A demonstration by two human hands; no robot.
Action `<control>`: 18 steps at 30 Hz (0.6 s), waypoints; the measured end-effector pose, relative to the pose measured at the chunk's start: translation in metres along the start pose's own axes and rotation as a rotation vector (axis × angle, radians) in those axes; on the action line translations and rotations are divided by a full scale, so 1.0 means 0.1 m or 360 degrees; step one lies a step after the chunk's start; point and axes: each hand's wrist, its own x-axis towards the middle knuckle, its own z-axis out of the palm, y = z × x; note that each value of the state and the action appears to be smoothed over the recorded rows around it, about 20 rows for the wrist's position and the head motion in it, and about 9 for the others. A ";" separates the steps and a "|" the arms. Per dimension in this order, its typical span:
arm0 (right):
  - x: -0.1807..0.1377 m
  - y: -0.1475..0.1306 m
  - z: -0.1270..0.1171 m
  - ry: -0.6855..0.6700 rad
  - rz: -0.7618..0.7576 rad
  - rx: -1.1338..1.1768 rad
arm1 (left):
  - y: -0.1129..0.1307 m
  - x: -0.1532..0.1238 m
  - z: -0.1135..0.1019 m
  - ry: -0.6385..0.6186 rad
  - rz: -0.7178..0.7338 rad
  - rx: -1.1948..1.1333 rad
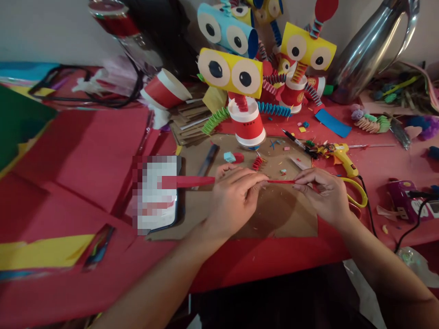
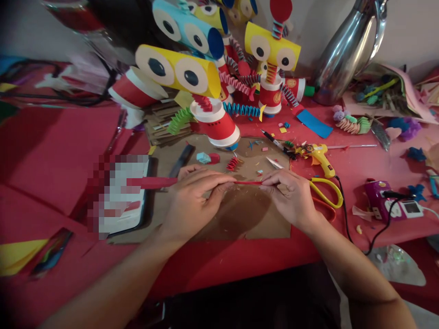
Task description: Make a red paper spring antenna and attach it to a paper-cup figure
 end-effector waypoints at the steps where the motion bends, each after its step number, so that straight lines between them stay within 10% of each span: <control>1: 0.00 0.00 0.01 0.0010 0.0059 0.0056 | 0.01 0.00 0.00 0.0004 0.0005 0.0002; 18: 0.02 0.00 0.01 -0.0149 -0.0030 -0.0180 | 0.03 -0.05 0.11 -0.0056 0.0035 -0.0108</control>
